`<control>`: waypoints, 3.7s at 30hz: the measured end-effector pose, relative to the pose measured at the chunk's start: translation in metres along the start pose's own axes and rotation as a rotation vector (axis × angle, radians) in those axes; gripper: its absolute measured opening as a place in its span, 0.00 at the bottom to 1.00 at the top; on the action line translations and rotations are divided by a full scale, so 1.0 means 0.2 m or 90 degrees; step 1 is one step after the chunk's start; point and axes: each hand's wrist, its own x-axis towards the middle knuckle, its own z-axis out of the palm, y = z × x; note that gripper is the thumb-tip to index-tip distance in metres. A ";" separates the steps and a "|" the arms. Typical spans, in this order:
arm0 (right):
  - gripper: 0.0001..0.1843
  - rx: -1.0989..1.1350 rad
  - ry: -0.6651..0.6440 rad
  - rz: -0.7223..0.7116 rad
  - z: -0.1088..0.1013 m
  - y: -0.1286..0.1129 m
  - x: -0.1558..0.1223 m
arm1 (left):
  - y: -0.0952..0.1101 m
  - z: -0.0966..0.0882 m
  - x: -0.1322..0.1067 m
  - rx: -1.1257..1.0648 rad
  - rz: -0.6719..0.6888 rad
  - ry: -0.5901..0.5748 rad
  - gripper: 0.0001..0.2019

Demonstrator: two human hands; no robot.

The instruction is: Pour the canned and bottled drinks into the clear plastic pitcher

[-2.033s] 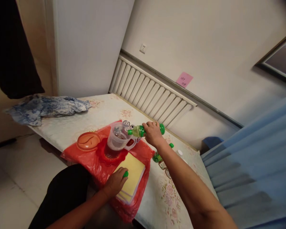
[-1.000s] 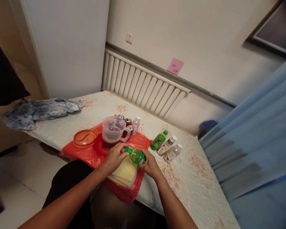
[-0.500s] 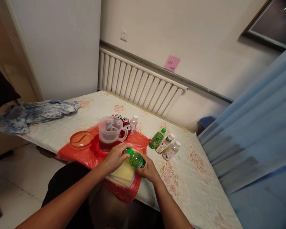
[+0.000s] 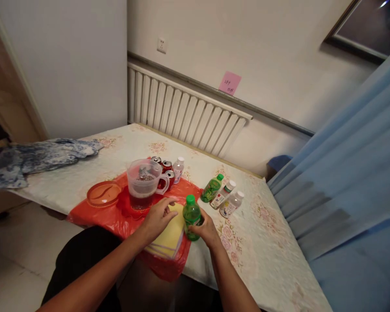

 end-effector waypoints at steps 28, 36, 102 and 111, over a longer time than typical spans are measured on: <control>0.24 0.030 0.246 -0.041 0.08 0.48 1.20 | -0.56 0.40 -0.22 0.366 0.151 0.027 0.08; 0.30 0.043 0.235 -0.050 0.11 0.54 1.21 | -0.56 0.40 -0.22 0.343 0.149 0.040 0.08; 0.32 -0.268 0.057 -0.166 0.00 0.11 -0.16 | 0.19 0.06 0.00 0.232 0.245 -0.188 0.12; 0.29 -0.273 0.075 -0.169 0.03 0.00 -0.03 | 0.09 -0.03 -0.03 0.148 0.007 0.076 0.12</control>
